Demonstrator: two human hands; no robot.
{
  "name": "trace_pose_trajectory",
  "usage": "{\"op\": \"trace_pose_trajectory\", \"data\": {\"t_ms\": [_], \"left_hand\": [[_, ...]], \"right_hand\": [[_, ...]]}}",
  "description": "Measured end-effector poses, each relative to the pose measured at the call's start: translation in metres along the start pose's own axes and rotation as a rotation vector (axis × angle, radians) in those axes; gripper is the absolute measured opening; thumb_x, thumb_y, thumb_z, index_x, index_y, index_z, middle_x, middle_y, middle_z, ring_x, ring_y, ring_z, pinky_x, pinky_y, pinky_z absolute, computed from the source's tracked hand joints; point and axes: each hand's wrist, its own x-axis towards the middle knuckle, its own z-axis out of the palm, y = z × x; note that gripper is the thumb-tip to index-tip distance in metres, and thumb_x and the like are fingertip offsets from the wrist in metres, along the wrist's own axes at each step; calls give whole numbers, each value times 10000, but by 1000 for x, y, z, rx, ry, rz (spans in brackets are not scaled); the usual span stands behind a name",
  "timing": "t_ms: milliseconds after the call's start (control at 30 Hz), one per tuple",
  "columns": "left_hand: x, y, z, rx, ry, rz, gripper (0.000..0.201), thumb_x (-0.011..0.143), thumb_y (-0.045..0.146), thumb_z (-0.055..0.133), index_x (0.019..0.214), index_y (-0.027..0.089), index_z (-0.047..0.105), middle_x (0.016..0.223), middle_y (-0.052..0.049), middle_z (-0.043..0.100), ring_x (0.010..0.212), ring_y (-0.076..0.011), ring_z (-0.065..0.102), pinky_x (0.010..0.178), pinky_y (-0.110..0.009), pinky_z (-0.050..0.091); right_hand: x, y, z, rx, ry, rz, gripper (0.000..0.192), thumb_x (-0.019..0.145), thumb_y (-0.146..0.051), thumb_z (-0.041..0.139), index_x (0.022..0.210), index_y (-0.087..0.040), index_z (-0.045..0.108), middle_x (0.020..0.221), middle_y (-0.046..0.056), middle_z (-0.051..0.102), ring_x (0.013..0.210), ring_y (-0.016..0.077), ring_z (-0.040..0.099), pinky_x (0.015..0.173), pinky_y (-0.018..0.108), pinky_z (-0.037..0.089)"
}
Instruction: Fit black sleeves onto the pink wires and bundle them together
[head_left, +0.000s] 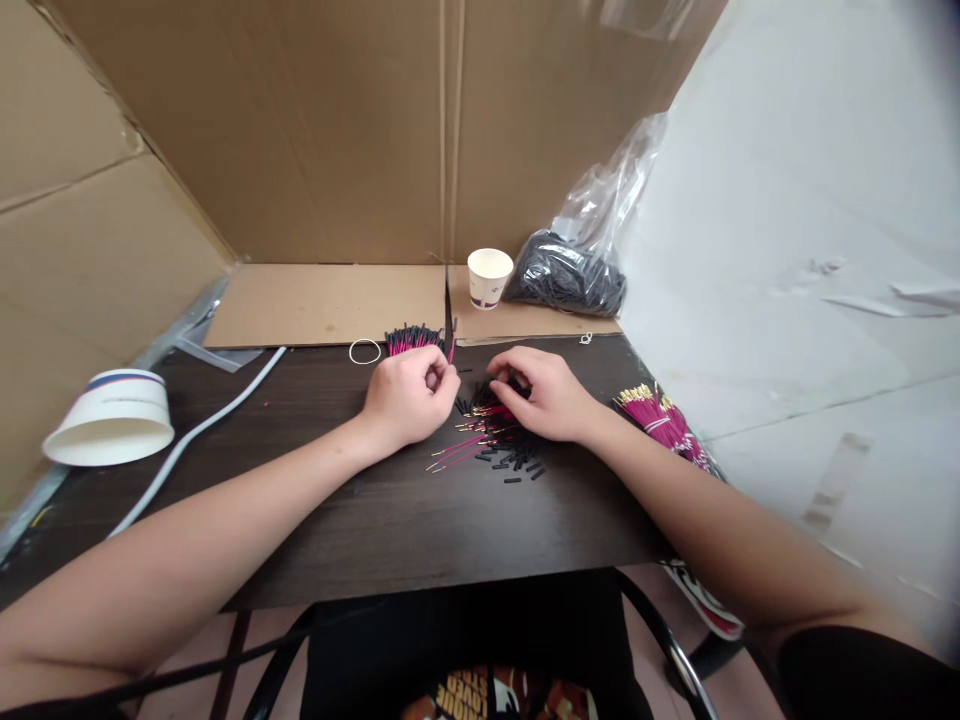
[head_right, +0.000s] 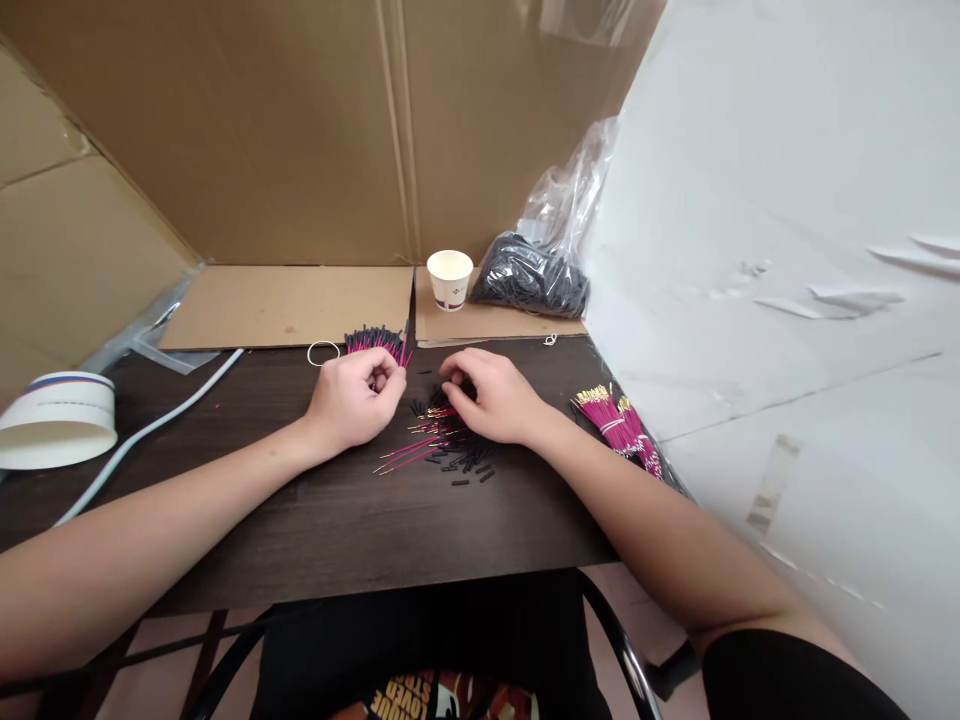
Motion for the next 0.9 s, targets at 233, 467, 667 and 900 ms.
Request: {"op": "trace_pose_trajectory", "data": {"t_ms": [233, 467, 667, 900], "left_hand": [[11, -16, -3, 322, 0, -72, 281, 831, 228, 696, 654, 232, 477, 595, -22, 605, 557, -198, 523, 566, -325, 301], [14, -28, -3, 330, -3, -87, 294, 789, 238, 737, 617, 237, 499, 547, -24, 555, 538, -209, 499, 593, -354, 416], [12, -30, 0, 358, 49, 3, 196, 802, 231, 739, 729, 234, 557, 701, -78, 579, 747, -278, 556, 683, -410, 511], [7, -18, 5, 239, -66, 217, 174, 1005, 248, 682, 1098, 169, 806, 1270, -178, 675, 1197, -373, 525, 1082, -579, 520]], "right_hand": [[0, 2, -2, -71, -74, -50, 96, 959, -127, 631, 1013, -203, 652, 941, 54, 677, 878, 216, 631, 820, 356, 494], [2, -4, -21, -146, -298, -73, 116, 888, -96, 623, 911, -210, 616, 898, 43, 632, 857, 214, 569, 812, 356, 454], [1, 3, -24, -180, -365, -83, 92, 934, -107, 638, 945, -194, 667, 963, 64, 654, 917, 226, 597, 832, 365, 457], [3, 1, -24, -154, -399, -95, 104, 1000, -131, 642, 1008, -169, 739, 993, 83, 684, 909, 227, 631, 836, 373, 496]]}}
